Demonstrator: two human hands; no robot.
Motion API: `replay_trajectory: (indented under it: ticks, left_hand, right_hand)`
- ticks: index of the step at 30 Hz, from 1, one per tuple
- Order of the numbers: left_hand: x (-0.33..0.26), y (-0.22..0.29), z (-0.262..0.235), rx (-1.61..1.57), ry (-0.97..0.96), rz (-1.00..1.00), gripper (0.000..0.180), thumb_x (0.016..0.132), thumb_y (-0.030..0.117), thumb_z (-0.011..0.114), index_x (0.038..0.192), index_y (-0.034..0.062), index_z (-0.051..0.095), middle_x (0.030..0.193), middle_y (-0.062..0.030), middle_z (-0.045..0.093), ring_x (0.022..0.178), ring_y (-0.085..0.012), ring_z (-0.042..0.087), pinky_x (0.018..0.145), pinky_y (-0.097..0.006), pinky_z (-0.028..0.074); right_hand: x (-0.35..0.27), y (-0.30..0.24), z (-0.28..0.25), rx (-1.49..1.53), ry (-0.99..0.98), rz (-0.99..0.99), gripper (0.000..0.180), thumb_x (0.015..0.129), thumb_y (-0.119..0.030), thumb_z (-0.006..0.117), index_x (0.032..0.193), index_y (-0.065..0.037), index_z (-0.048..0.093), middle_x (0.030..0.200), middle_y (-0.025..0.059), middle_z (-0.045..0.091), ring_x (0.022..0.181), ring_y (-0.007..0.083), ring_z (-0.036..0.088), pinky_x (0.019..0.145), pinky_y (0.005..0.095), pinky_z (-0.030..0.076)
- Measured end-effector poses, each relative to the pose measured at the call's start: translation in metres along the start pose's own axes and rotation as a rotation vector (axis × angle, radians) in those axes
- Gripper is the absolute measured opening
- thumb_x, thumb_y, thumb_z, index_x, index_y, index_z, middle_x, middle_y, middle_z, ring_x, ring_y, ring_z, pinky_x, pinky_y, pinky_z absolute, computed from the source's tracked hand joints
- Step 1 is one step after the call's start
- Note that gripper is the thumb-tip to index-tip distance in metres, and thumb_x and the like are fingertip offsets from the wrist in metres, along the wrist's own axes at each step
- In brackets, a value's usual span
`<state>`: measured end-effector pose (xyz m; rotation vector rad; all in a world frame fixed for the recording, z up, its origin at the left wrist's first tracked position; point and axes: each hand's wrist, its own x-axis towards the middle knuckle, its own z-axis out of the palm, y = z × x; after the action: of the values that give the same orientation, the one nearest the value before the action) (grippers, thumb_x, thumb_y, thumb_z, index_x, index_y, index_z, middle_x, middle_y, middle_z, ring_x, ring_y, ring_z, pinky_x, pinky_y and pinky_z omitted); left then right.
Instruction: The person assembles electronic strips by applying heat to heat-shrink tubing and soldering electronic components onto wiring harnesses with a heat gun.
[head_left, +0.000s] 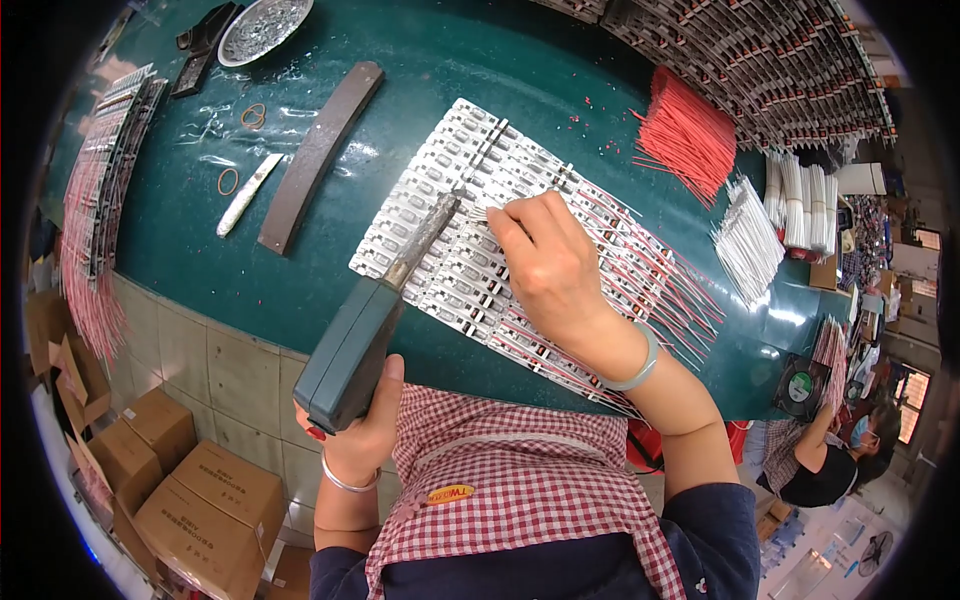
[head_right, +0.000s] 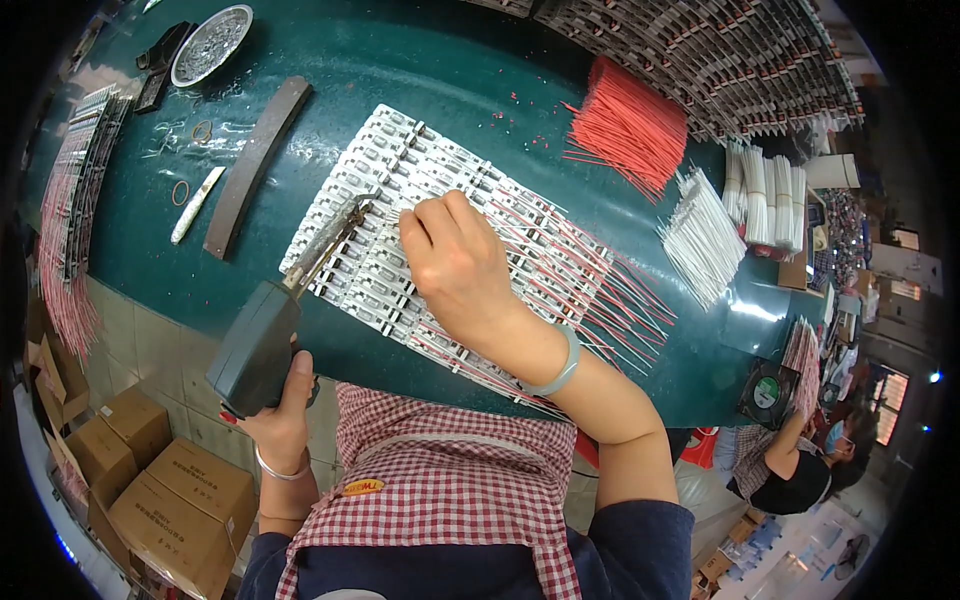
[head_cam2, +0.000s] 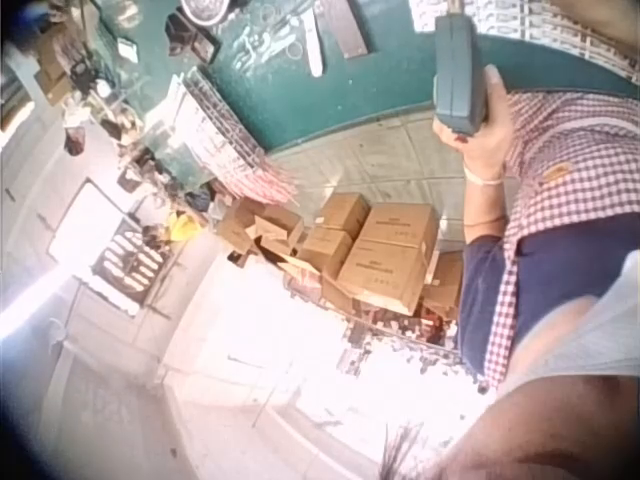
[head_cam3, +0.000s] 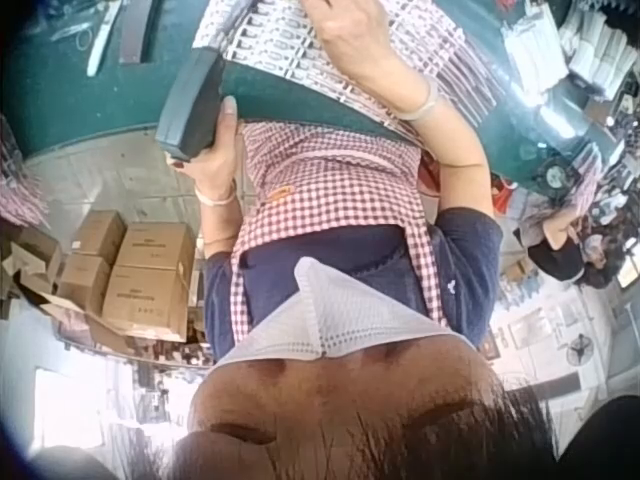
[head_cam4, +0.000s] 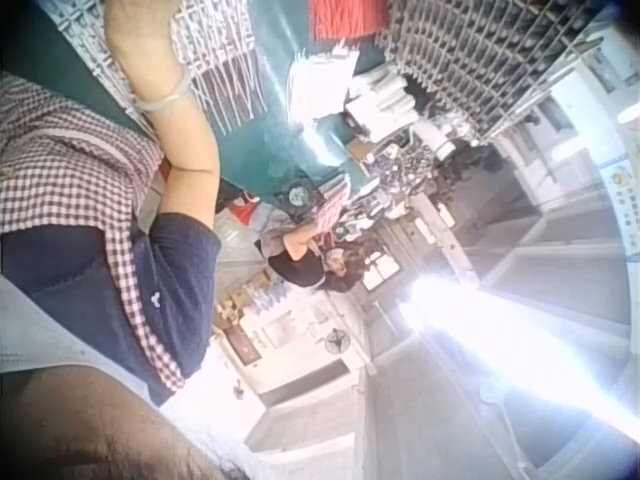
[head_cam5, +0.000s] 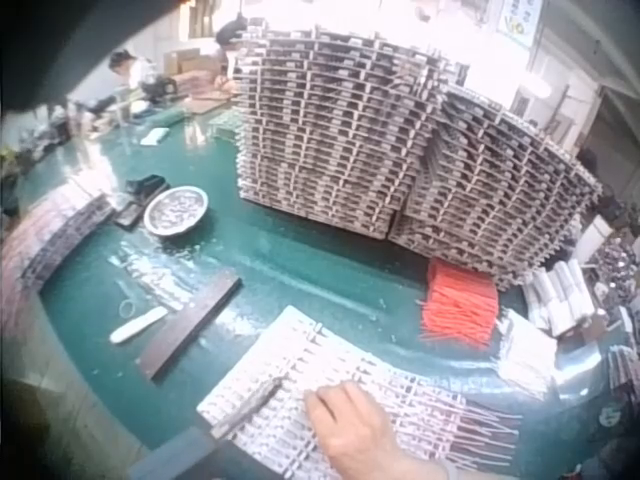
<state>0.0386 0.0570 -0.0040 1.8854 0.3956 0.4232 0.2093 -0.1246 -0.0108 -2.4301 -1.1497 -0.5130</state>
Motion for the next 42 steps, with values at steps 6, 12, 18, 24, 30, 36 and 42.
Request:
replay_trajectory:
  ticks: [6, 12, 18, 24, 30, 36, 42]
  left_hand:
    - [0.0, 0.003, 0.0, 0.007, 0.04, -0.03, 0.026, 0.082, 0.003, 0.077, 0.106, -0.0021, 0.069, 0.088, -0.0074, 0.071, 0.069, -0.0128, 0.065, 0.062, -0.026, 0.051]
    - [0.003, 0.006, 0.001, 0.016, 0.033, 0.012, 0.023, 0.077, 0.002, 0.078, 0.098, -0.0038, 0.071, 0.087, -0.0108, 0.072, 0.07, -0.0166, 0.068, 0.064, -0.027, 0.053]
    - [0.008, 0.011, 0.002, -0.008, -0.017, 0.011, 0.02, 0.076, -0.004, 0.076, 0.095, -0.0061, 0.069, 0.087, -0.0108, 0.069, 0.071, -0.0157, 0.065, 0.065, -0.026, 0.051]
    - [0.009, 0.012, 0.003, -0.006, -0.027, 0.0, 0.017, 0.076, -0.005, 0.075, 0.091, -0.0058, 0.067, 0.084, -0.0084, 0.066, 0.069, -0.013, 0.062, 0.063, -0.025, 0.049]
    - [0.001, 0.008, 0.0, 0.019, 0.018, -0.026, 0.018, 0.076, 0.0, 0.077, 0.092, -0.0039, 0.07, 0.08, -0.0081, 0.069, 0.065, -0.0138, 0.064, 0.06, -0.025, 0.05]
    - [-0.003, 0.007, -0.001, 0.014, 0.103, -0.031, 0.018, 0.077, 0.005, 0.079, 0.093, -0.0017, 0.073, 0.077, -0.0079, 0.071, 0.061, -0.0148, 0.066, 0.058, -0.026, 0.051]
    - [-0.009, 0.005, -0.006, 0.007, 0.085, -0.074, 0.02, 0.077, 0.004, 0.079, 0.095, -0.0028, 0.073, 0.08, -0.0091, 0.072, 0.063, -0.016, 0.067, 0.06, -0.027, 0.052]
  right_hand:
    - [0.001, -0.009, -0.006, 0.058, 0.045, 0.029, 0.033, 0.067, 0.008, 0.064, 0.099, 0.003, 0.069, 0.087, 0.01, 0.062, 0.079, 0.0254, 0.059, 0.064, 0.0351, 0.051]
    - [-0.004, -0.013, -0.003, 0.066, -0.005, 0.05, 0.033, 0.067, 0.007, 0.064, 0.1, 0.003, 0.069, 0.088, 0.0102, 0.062, 0.079, 0.0254, 0.059, 0.063, 0.0351, 0.051]
    - [-0.005, -0.011, 0.0, 0.017, -0.02, -0.005, 0.031, 0.069, -0.002, 0.064, 0.099, 0.005, 0.067, 0.089, 0.0095, 0.059, 0.083, 0.0239, 0.057, 0.061, 0.0323, 0.05]
    - [-0.004, -0.014, -0.001, 0.039, -0.013, 0.044, 0.032, 0.068, 0.006, 0.064, 0.1, 0.002, 0.069, 0.089, 0.0096, 0.062, 0.08, 0.025, 0.059, 0.063, 0.0344, 0.051]
    - [-0.004, -0.011, 0.0, 0.017, -0.006, -0.009, 0.03, 0.068, -0.001, 0.063, 0.096, 0.007, 0.067, 0.087, 0.0107, 0.058, 0.081, 0.0245, 0.056, 0.062, 0.0326, 0.051]
    - [-0.005, -0.011, 0.0, 0.009, -0.006, -0.007, 0.029, 0.068, -0.001, 0.063, 0.096, 0.006, 0.067, 0.087, 0.0106, 0.058, 0.081, 0.0247, 0.057, 0.062, 0.0326, 0.051]
    - [-0.006, -0.021, -0.005, 0.069, 0.015, 0.02, 0.032, 0.068, 0.007, 0.065, 0.1, 0.003, 0.069, 0.089, 0.0094, 0.062, 0.079, 0.0244, 0.059, 0.061, 0.0342, 0.05]
